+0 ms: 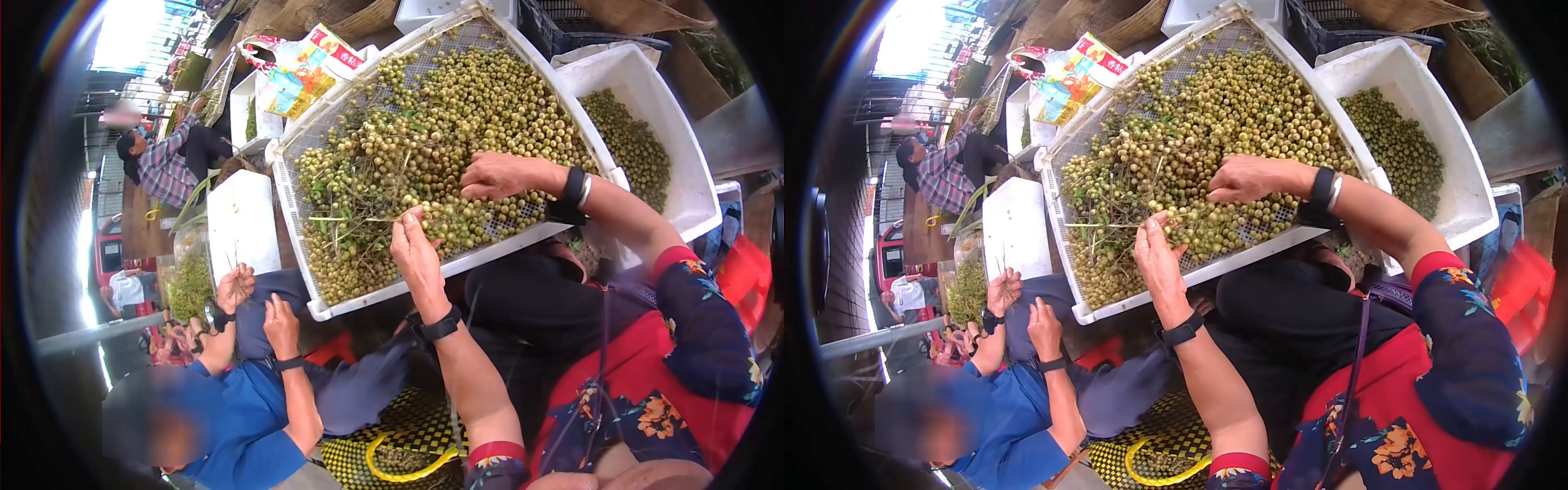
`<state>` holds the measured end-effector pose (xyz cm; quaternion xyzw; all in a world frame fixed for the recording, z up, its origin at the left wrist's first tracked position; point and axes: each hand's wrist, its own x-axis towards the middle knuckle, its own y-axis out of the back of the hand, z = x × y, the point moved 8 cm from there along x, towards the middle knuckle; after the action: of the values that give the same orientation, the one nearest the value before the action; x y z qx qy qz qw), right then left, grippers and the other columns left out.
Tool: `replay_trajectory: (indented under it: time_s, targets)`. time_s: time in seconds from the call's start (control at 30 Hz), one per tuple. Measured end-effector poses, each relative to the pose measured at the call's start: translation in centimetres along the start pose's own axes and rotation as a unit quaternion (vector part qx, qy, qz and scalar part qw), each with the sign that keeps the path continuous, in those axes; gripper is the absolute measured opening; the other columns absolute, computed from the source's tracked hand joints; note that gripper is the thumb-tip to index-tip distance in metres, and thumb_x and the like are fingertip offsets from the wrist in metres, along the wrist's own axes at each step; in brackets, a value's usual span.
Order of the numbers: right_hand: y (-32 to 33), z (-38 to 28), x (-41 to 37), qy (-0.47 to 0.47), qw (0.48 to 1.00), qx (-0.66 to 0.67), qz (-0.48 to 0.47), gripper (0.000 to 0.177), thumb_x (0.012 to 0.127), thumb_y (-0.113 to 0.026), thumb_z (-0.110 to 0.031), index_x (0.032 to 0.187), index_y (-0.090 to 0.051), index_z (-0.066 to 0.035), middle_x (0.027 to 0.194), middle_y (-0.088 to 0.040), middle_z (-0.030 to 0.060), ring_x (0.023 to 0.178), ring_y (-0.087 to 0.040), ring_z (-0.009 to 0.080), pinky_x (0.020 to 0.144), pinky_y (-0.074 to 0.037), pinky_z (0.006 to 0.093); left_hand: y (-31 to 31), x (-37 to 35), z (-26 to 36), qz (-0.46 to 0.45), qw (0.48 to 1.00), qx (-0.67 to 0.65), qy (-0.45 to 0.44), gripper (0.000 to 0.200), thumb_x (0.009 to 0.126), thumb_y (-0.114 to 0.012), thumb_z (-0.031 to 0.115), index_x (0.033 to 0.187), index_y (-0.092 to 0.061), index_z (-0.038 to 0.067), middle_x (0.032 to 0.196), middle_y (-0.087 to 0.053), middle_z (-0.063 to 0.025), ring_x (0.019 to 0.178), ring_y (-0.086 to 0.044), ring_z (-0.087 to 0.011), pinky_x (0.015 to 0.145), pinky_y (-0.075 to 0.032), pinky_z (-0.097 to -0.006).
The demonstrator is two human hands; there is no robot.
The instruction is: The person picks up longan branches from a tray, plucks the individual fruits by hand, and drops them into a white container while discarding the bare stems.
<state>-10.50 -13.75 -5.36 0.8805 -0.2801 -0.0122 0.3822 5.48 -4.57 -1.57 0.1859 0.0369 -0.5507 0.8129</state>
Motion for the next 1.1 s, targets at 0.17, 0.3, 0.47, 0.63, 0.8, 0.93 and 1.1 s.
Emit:
replay_trajectory:
  time_s: [0.17,0.3,0.47,0.63,0.8,0.93,1.1]
  targets:
    - [2.6,1.0,-1.8,-0.042,0.989,0.099,0.097,0.041,0.096,-0.056,-0.032,0.071,-0.052,0.0,0.058,-0.045,0.018,0.056,-0.046,0.0339,0.055,-0.036,0.0443,0.3,0.8,-1.1,0.041,0.999,-0.019,-0.02,0.036,0.103,-0.043,0.027,0.109,-0.066,0.001,0.104,-0.067,-0.0096,0.085,-0.06,-0.0167,0.075,-0.049,-0.0317]
    - [4.6,-0.7,-2.7,-0.09,0.984,-0.042,0.145,0.038,0.093,-0.059,-0.034,0.072,-0.057,-0.003,0.062,-0.054,0.0178,0.061,-0.054,0.0373,0.057,-0.041,0.0462,0.7,0.6,1.4,0.081,0.966,0.142,-0.199,0.029,0.101,-0.046,0.02,0.107,-0.067,0.001,0.095,-0.067,-0.0138,0.086,-0.059,-0.0271,0.082,-0.046,-0.0384]
    - [3.9,3.6,-4.1,-0.23,0.931,-0.1,0.266,0.031,0.09,-0.061,-0.031,0.075,-0.06,-0.005,0.062,-0.053,0.0161,0.06,-0.054,0.0317,0.055,-0.041,0.0426,-1.8,-0.5,1.5,0.094,0.941,0.23,-0.227,0.024,0.097,-0.052,0.02,0.086,-0.057,0.0,0.085,-0.052,-0.0189,0.079,-0.052,-0.033,0.073,-0.043,-0.0448]
    - [3.6,8.5,-6.1,-0.247,0.908,0.09,0.325,0.037,0.099,-0.05,-0.022,0.07,-0.048,0.0,0.058,-0.045,0.0043,0.056,-0.041,0.0117,0.054,-0.036,0.0305,0.2,0.1,1.3,0.148,0.95,0.188,-0.199,0.029,0.101,-0.043,0.023,0.089,-0.054,-0.002,0.088,-0.054,-0.0215,0.084,-0.054,-0.0412,0.074,-0.042,-0.0482]
    - [5.2,-3.1,-5.6,-0.094,0.876,-0.37,0.296,0.011,0.093,-0.056,-0.011,0.088,-0.052,-0.001,0.084,-0.052,0.0159,0.073,-0.051,0.0297,0.068,-0.042,0.0391,-0.2,-0.6,0.6,0.111,0.938,0.29,-0.154,0.034,0.102,-0.04,0.021,0.119,-0.053,-0.006,0.101,-0.061,-0.0243,0.089,-0.062,-0.0396,0.075,-0.051,-0.0463]
    - [4.2,-4.8,-5.8,-0.13,0.937,-0.13,0.299,0.011,0.089,-0.057,-0.004,0.1,-0.054,-0.003,0.094,-0.052,0.0172,0.085,-0.052,0.0362,0.076,-0.042,0.0433,-1.8,-1.3,0.3,0.058,0.931,0.335,-0.134,0.035,0.097,-0.048,0.012,0.128,-0.049,-0.004,0.103,-0.063,-0.0222,0.088,-0.063,-0.0381,0.074,-0.052,-0.0449]
    - [0.1,-4.2,-5.0,-0.202,0.957,0.054,0.199,0.006,0.088,-0.056,-0.003,0.091,-0.054,0.002,0.084,-0.051,0.0165,0.078,-0.053,0.0354,0.07,-0.042,0.0404,-4.9,-2.6,1.0,-0.017,0.906,0.377,-0.191,0.008,0.094,-0.05,0.008,0.099,-0.052,0.001,0.094,-0.054,-0.0175,0.09,-0.058,-0.035,0.077,-0.049,-0.043]
